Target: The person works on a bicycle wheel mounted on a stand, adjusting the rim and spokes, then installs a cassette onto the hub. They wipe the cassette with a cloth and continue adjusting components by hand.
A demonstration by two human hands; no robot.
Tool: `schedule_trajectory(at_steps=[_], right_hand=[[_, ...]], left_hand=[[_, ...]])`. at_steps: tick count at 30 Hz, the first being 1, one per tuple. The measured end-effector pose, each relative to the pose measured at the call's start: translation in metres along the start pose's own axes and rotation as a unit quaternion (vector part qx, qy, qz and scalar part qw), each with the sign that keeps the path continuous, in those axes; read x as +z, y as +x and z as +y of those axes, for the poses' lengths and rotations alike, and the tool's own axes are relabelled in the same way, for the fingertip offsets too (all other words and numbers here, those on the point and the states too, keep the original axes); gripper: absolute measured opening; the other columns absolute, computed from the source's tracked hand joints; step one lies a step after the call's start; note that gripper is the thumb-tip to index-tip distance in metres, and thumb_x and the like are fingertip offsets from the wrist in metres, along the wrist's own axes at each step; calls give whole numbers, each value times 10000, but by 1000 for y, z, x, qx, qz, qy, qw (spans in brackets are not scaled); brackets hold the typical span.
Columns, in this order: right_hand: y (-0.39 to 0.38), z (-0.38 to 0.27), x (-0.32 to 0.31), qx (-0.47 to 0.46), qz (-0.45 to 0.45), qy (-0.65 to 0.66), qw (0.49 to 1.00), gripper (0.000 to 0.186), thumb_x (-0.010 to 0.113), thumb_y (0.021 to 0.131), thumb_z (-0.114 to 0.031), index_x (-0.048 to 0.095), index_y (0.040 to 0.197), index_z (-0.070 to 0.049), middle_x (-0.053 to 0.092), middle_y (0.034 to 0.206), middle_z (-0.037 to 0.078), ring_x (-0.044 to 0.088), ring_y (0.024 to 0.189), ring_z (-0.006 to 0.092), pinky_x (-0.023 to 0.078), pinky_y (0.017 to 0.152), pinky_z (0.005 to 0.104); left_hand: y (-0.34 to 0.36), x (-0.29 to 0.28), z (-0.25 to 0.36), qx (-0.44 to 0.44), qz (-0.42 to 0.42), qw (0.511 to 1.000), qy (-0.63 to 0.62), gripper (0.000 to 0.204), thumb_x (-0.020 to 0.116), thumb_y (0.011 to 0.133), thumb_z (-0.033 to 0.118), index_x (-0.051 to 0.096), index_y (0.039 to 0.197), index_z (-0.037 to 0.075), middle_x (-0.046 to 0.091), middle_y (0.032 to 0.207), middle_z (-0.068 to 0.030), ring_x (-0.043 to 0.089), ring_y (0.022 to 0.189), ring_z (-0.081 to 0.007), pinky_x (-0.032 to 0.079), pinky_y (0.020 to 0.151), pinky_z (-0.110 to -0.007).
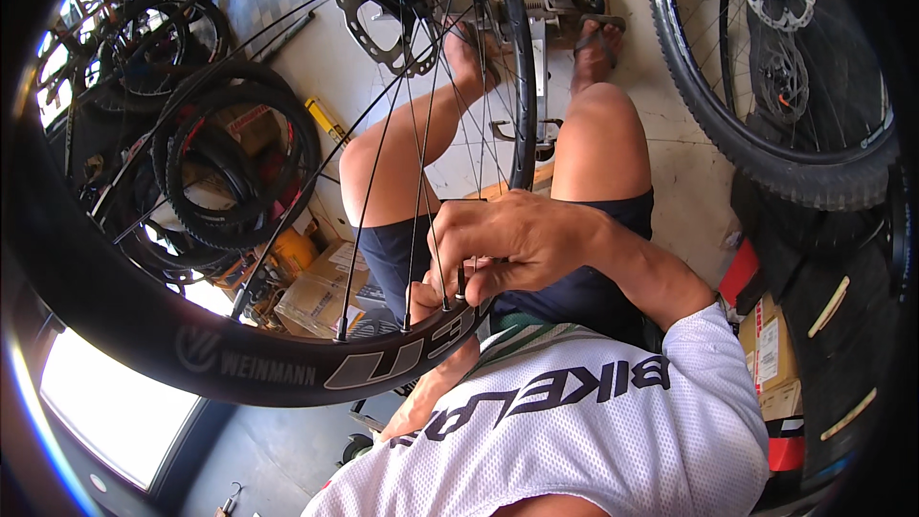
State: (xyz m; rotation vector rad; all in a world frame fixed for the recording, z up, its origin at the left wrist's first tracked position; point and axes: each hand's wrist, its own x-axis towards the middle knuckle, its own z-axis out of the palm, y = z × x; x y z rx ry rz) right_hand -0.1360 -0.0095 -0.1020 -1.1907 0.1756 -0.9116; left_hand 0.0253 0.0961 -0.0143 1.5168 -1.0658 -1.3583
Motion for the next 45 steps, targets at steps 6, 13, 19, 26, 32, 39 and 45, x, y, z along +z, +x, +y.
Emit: schedule_trajectory(at_steps=[6,13,19,26,32,39,45], right_hand=[[0,9,7,-32,1,42,999,136,713,948,-256,664,991,-137,533,1095,67,647,985,235,519,842,346],[-2,-5,3,37,-14,-70,997,115,730,935,-215,658,980,-138,528,1079,62,640,953,225,511,827,356],[-2,3,5,5,2,73,997,79,708,946,-159,662,1008,-142,499,1129,62,599,1060,236,504,860,349],[-2,6,5,0,-3,1,1000,87,716,940,-183,663,1000,-150,470,1084,51,595,970,220,501,827,357],[-4,3,11,-14,32,-79,996,113,718,935,-270,658,961,-178,455,1036,53,588,846,220,500,736,362],[-4,4,14,-31,40,-107,993,153,687,959,-319,665,956,-168,443,1034,59,581,844,205,487,715,343],[-4,1,10,-13,101,88,991,212,654,995,-305,670,1040,-98,444,1096,43,557,974,140,442,776,255]], left_hand=[[0,-6,-9,24,-11,999,-20,188,622,985,131,439,1016,99,572,1061,-73,571,963,-142,469,886,-288],[3,-3,-7,31,-15,999,1,219,633,979,107,413,973,110,536,1000,-52,500,882,-91,427,799,-219],[0,-5,-6,11,-5,999,39,229,648,967,108,423,997,86,545,1007,-74,531,928,-122,456,828,-255],[-2,-5,-5,-11,0,1000,-20,268,696,920,63,445,1013,66,518,978,-69,507,908,-147,432,822,-286],[-2,-8,-7,-7,-7,1000,21,224,651,920,18,444,990,66,498,954,-55,458,847,-119,390,770,-258],[6,-1,9,9,-8,993,116,254,643,1006,147,412,914,95,459,869,43,399,750,-22,367,695,-162],[-10,-15,-5,37,-26,999,27,319,642,1014,212,518,1172,-36,615,1224,-151,585,1065,-152,463,942,-294]])
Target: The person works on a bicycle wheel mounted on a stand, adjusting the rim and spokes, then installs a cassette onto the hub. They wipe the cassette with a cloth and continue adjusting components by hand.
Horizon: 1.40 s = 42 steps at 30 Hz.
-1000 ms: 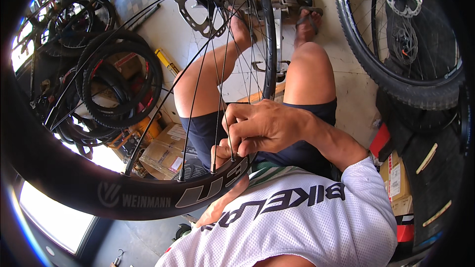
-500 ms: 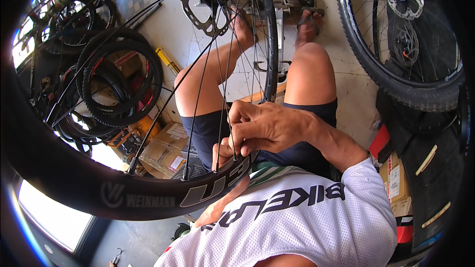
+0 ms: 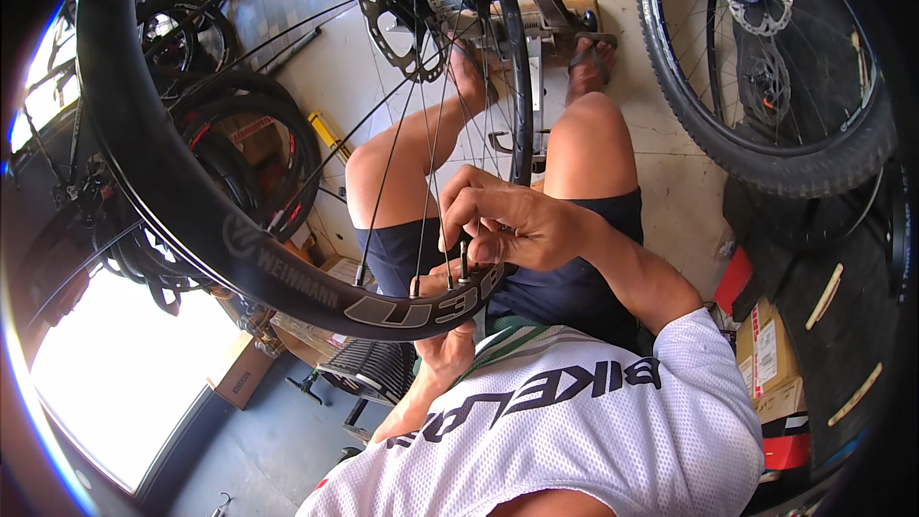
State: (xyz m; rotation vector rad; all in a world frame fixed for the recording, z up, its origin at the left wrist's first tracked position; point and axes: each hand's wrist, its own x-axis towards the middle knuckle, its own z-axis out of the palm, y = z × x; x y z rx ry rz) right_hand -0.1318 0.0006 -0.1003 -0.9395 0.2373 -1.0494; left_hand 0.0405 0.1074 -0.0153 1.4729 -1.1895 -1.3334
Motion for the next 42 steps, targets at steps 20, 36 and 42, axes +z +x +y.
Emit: schedule_trajectory(at_steps=[20,36,42], right_hand=[[6,7,-5,-40,-77,-16,996,104,733,925,-114,721,1018,-159,428,1146,55,534,865,147,452,770,304],[1,6,3,-59,-41,-196,978,122,679,957,-315,640,990,-205,422,1008,48,584,804,204,513,692,371],[1,2,1,-59,-60,-240,967,119,659,970,-321,637,983,-205,439,1009,48,601,807,203,520,688,374]], left_hand=[[1,8,10,-30,22,994,101,222,588,997,158,436,1084,22,554,1047,-126,549,909,-168,471,810,-318],[1,7,0,-36,41,994,98,178,559,947,29,387,987,56,499,957,-92,461,843,-137,408,766,-302],[2,10,6,-50,41,993,95,175,567,945,22,401,988,56,501,951,-90,468,846,-141,412,790,-308]])
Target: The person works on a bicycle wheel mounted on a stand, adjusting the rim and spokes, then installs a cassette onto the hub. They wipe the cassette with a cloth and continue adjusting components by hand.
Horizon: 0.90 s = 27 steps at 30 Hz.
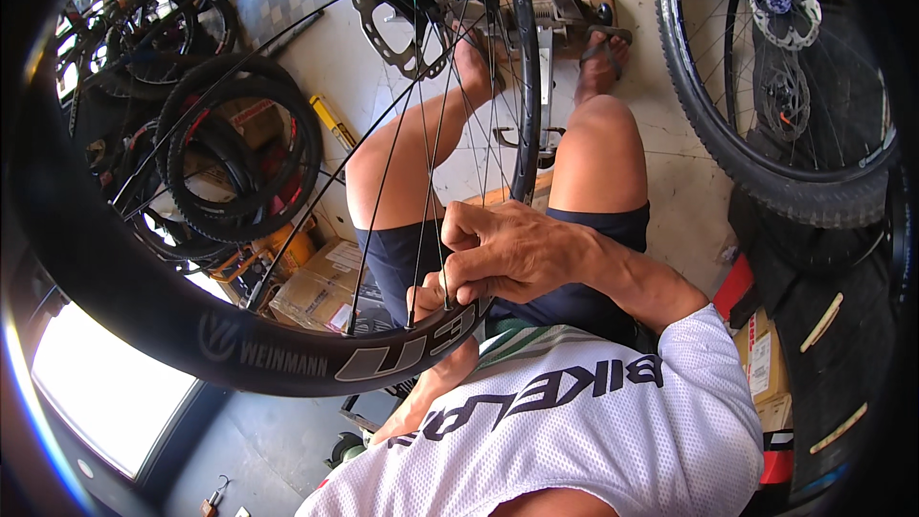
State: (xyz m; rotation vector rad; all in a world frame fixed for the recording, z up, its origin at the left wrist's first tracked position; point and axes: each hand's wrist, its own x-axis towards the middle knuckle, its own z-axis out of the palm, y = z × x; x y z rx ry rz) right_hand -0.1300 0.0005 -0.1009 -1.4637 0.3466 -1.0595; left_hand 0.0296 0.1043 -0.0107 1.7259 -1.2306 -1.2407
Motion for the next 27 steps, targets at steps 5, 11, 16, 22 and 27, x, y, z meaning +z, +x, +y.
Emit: schedule_trajectory(at_steps=[5,11,16,22,27], right_hand=[[3,7,0,14,7,198,980,147,729,917,-88,691,1033,-170,426,1129,64,544,841,166,482,777,324],[-2,8,-3,18,-21,208,978,189,701,930,-37,694,1062,-173,409,1182,75,539,942,183,477,837,336],[0,8,-1,8,-9,147,989,139,708,932,-146,668,1043,-220,419,1123,43,561,848,179,503,769,351],[-2,10,-3,-11,-5,82,997,126,706,930,-205,635,1031,-234,425,1049,51,581,832,199,523,702,363],[-1,7,-6,-15,-16,48,999,122,702,930,-218,626,1025,-231,420,980,48,583,817,204,521,671,363]], left_hand=[[4,1,0,15,-5,998,-60,191,602,967,63,424,1032,40,544,998,-103,526,884,-146,457,824,-316],[-1,-4,0,1,-20,1000,-10,247,644,973,105,438,1082,23,579,1066,-122,569,936,-159,478,881,-332],[3,2,-2,14,-9,997,-79,248,658,962,77,428,1046,33,576,1051,-114,565,916,-144,480,853,-305],[8,2,-4,19,-18,999,-35,265,672,935,8,429,1034,47,582,1021,-99,572,904,-136,473,847,-280],[9,8,0,9,-8,999,-50,222,616,960,-21,416,1008,61,574,1003,-75,543,881,-107,458,827,-259]])
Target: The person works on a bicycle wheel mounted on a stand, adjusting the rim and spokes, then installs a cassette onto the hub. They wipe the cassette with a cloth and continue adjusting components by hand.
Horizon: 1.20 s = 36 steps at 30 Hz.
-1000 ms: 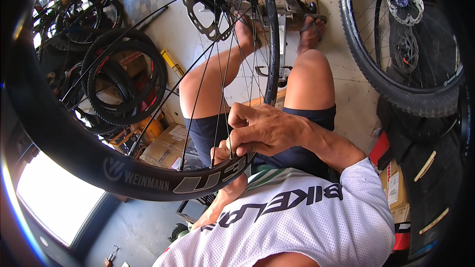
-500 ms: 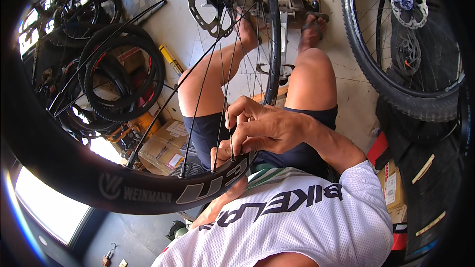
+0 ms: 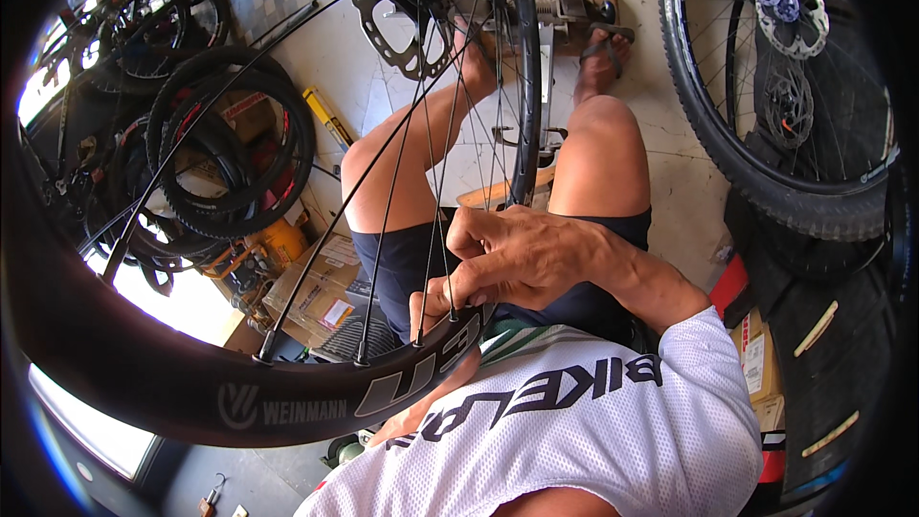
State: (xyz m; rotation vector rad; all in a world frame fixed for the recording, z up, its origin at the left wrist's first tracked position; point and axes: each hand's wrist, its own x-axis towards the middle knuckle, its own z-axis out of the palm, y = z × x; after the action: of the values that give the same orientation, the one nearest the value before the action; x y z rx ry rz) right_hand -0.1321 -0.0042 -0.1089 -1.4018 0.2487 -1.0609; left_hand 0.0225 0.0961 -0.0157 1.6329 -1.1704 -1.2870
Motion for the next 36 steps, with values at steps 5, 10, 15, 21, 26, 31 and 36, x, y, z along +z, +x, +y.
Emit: schedule_trajectory(at_steps=[5,10,15,21,26,31,36], right_hand=[[1,-6,-6,12,-16,-16,1000,119,695,933,-206,629,1031,-220,444,938,50,598,832,223,514,679,376],[0,-6,-2,-13,-12,-28,999,123,693,936,-177,641,1047,-185,466,951,61,605,841,244,509,689,380],[-7,-16,9,0,38,-39,999,197,711,933,-185,666,1125,-170,501,1015,60,605,846,199,513,667,325],[-28,-42,30,51,240,-98,964,535,671,980,-383,513,1398,-88,455,1243,89,568,917,121,504,731,222],[-66,-69,52,73,409,-219,883,453,694,968,-361,599,1248,-18,565,1179,116,593,1004,214,502,774,273],[-94,-51,61,22,453,-400,797,392,684,976,-335,634,1151,12,597,1055,145,605,975,277,486,843,348],[-102,-27,74,72,476,-434,761,330,693,953,-270,631,1113,13,623,1101,165,625,1009,319,502,873,386]], left_hand=[[-5,-5,-1,-22,-8,999,34,216,599,939,-59,424,1006,47,559,998,-82,533,877,-138,449,839,-293],[-2,-7,-2,34,-19,993,115,157,570,995,40,417,972,63,521,942,-26,476,853,-82,410,800,-234],[-8,-2,3,64,7,997,40,202,588,1034,126,510,1186,19,590,1021,-22,538,933,-81,443,870,-241],[9,-21,15,118,-98,988,-34,230,560,1061,213,514,1166,13,616,1036,-46,554,924,-103,454,847,-255],[26,-40,47,200,-145,968,-43,329,535,1078,275,539,1213,-25,606,987,-37,539,865,-92,458,789,-242],[40,-44,51,193,-188,950,-160,496,475,1087,345,488,1383,-53,602,1322,-185,633,1173,-275,522,1017,-385],[62,-77,-29,133,-134,975,-118,402,486,1092,287,572,1311,-38,668,1226,-150,678,1043,-190,591,837,-311]])
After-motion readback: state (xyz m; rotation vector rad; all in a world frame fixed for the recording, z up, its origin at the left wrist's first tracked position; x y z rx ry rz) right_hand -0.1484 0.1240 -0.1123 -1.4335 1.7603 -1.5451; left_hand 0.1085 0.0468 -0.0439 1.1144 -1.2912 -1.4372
